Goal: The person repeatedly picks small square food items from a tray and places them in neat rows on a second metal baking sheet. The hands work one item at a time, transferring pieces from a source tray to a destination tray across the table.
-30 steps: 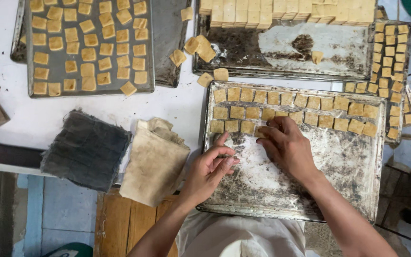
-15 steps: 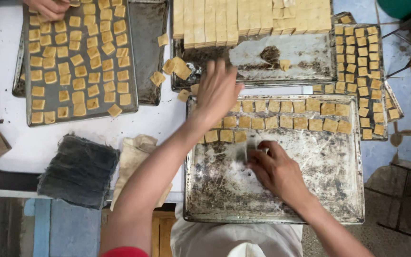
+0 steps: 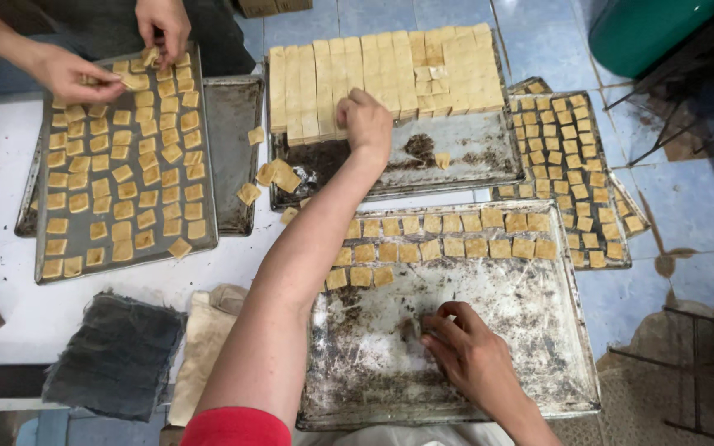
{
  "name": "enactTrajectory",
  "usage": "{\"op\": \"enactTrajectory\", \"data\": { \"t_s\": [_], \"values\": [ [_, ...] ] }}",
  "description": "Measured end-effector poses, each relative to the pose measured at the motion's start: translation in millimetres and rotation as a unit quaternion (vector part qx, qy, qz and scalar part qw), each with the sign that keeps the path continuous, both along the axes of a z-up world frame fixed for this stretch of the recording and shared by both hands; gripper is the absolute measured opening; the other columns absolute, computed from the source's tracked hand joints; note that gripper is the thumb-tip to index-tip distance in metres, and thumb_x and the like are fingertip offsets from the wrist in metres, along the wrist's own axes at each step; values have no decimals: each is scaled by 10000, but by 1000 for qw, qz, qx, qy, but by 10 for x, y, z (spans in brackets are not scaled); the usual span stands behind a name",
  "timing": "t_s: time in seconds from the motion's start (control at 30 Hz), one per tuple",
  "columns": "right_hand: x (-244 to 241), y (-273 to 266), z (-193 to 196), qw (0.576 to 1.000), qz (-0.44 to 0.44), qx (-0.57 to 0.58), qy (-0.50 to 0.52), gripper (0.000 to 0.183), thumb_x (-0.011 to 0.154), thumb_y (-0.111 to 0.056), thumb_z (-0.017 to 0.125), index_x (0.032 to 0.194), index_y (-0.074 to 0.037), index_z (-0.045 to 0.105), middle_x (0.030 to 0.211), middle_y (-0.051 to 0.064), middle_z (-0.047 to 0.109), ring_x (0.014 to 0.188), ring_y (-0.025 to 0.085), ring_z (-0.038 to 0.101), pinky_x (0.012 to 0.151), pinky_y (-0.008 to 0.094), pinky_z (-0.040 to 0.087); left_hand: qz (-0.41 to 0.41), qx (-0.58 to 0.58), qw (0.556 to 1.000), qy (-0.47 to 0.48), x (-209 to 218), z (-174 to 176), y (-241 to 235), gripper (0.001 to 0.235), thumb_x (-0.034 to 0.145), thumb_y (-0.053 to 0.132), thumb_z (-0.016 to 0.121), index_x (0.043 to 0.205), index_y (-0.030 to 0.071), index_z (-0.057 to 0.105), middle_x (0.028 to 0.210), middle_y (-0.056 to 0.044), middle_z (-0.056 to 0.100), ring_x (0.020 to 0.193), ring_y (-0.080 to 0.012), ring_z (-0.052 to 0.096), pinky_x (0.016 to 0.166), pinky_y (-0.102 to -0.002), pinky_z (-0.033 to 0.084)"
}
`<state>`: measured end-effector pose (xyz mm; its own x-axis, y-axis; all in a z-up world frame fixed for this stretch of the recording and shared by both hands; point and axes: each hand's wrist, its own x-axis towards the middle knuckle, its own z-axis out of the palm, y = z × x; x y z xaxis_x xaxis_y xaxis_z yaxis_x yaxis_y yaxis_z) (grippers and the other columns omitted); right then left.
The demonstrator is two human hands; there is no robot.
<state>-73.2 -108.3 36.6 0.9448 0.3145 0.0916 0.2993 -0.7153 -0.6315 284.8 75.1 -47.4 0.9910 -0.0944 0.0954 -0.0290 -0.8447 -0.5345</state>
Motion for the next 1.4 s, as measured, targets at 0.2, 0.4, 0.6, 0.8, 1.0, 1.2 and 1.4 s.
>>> {"op": "enactTrajectory", "data": {
  "t_s": [0.2,0.4,0.6,0.8,1.0,1.2,1.4],
  "values": [
    [45,-169,-241,1000,-5,-16,16,229,896,-249,734,1067,-103,775,1118,82,699,659,206,751,570,326,654,-215,-88,972,-28,-210,197,573,134,806,87,681,901,58,771,968,-119,670,949,-237,568,749,-425,550],
    [252,-169,-328,985,-112,106,80,453,889,-164,678,1334,-89,643,1225,104,695,690,178,689,521,294,632,-136,-759,588,246,-1789,536,492,128,998,216,618,1000,93,652,1179,-39,682,1000,-105,659,821,-311,601],
    [378,134,-107,986,-43,121,111,350,873,-101,727,1219,-52,723,1123,93,733,734,151,688,549,313,567,29,-878,390,276,-3127,475,268,223,996,157,601,1196,61,607,1011,-92,732,875,-160,731,782,-319,631],
    [414,267,-154,987,64,145,-3,224,889,-97,766,1101,-32,736,1130,85,711,883,184,744,697,297,619,103,-942,213,239,-3426,190,442,200,1017,154,624,1146,3,602,1054,-120,732,922,-195,739,775,-317,619],
    [448,361,-95,985,135,109,18,331,879,-56,735,1207,-21,716,1187,114,674,943,221,732,746,316,628,120,-955,145,229,-3584,167,552,201,1048,196,615,1113,6,606,1071,-149,731,938,-233,754,785,-337,622],
    [435,422,-23,980,171,103,1,234,899,-54,742,1132,-52,719,1190,96,666,982,215,737,781,318,621,136,-961,59,233,-3633,242,629,199,1045,211,608,1102,21,613,1074,-164,748,973,-266,759,796,-342,619],
    [412,503,-25,981,178,72,-16,279,852,-54,767,1130,-75,760,1159,104,650,896,207,711,717,313,603,163,-958,59,230,-3676,261,641,201,1033,197,601,1120,16,615,1062,-155,744,971,-275,765,790,-351,624]
  ]
}}
